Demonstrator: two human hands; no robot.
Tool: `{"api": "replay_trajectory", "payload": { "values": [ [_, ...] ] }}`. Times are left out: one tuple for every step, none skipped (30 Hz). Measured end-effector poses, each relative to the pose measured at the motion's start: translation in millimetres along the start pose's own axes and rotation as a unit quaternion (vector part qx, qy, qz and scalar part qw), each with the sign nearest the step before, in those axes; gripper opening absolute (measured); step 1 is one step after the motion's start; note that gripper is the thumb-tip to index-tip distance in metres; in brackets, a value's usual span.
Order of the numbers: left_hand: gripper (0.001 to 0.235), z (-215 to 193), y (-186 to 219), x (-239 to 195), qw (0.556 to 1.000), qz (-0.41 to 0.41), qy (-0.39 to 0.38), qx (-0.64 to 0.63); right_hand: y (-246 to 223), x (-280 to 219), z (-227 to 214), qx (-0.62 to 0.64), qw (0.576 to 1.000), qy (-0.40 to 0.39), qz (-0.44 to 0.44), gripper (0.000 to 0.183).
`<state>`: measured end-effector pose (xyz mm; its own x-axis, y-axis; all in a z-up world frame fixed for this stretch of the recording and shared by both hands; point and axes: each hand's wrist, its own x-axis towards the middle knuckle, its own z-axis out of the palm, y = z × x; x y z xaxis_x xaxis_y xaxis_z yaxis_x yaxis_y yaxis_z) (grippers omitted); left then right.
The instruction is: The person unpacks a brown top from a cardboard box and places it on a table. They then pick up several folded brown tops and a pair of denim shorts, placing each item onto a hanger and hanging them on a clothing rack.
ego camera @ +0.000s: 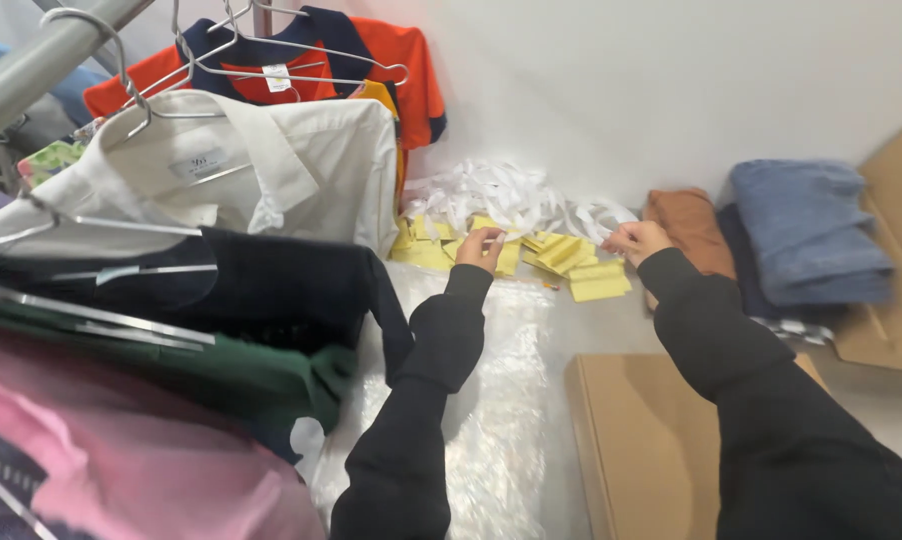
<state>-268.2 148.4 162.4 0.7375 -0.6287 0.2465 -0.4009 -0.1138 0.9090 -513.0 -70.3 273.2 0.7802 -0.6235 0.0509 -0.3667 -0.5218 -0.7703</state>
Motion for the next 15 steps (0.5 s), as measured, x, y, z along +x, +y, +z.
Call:
{"api": "replay_trajectory", "payload": {
  "values": [
    [0.019, -1, 17, -17, 1.0, 0.004, -0.001, 0.0, 17, -9, -7, 0.0, 1.0, 0.004, -0.001, 0.039],
    [0.019, -1, 34, -35, 1.0, -0.011, -0.013, -0.014, 34, -19, -13, 0.011, 1.0, -0.003, -0.02, 0.04],
    [0.02, -1, 51, -50, 0.999, -0.023, -0.023, -0.027, 50, -25, -21, 0.021, 0.999, -0.009, -0.041, 0.042],
    [0.02, 2, 67, -65, 0.999, -0.017, -0.023, -0.027, 43, -46, -29, 0.021, 0.999, -0.003, -0.045, 0.042],
    [0.018, 9, 83, -83, 0.997, -0.008, -0.015, -0.073, 38, -70, -39, 0.041, 0.998, -0.01, -0.05, 0.044],
    [0.017, 17, 99, -101, 0.993, 0.0, -0.008, -0.119, 35, -93, -50, 0.061, 0.996, -0.017, -0.055, 0.047],
    [0.017, 22, 122, -123, 0.992, 0.0, -0.009, -0.123, 18, -123, -66, 0.058, 0.997, -0.016, -0.054, 0.047],
    [0.018, 27, 143, -146, 0.988, -0.006, 0.001, -0.157, 3, -152, -81, 0.072, 0.995, -0.015, -0.064, 0.043],
    [0.02, 33, 162, -172, 0.981, -0.012, 0.007, -0.193, -10, -185, -93, 0.086, 0.994, -0.013, -0.073, 0.04],
    [0.02, 44, 164, -193, 0.98, -0.013, 0.003, -0.197, -9, -212, -106, 0.083, 0.994, -0.011, -0.069, 0.04],
    [0.019, 54, 166, -214, 0.977, -0.028, 0.013, -0.21, -9, -237, -118, 0.098, 0.991, -0.012, -0.091, 0.036],
    [0.017, 64, 167, -235, 0.974, -0.043, 0.023, -0.223, -8, -262, -129, 0.112, 0.987, -0.012, -0.112, 0.032],
    [0.017, 76, 162, -259, 0.973, -0.047, 0.021, -0.225, 17, -279, -140, 0.111, 0.988, -0.014, -0.108, 0.032],
    [0.017, 87, 155, -284, 0.97, -0.067, 0.036, -0.231, 41, -296, -149, 0.114, 0.986, -0.032, -0.118, 0.031],
    [0.018, 96, 147, -306, 0.966, -0.085, 0.052, -0.239, 63, -310, -157, 0.117, 0.983, -0.05, -0.129, 0.029]
  ]
}}
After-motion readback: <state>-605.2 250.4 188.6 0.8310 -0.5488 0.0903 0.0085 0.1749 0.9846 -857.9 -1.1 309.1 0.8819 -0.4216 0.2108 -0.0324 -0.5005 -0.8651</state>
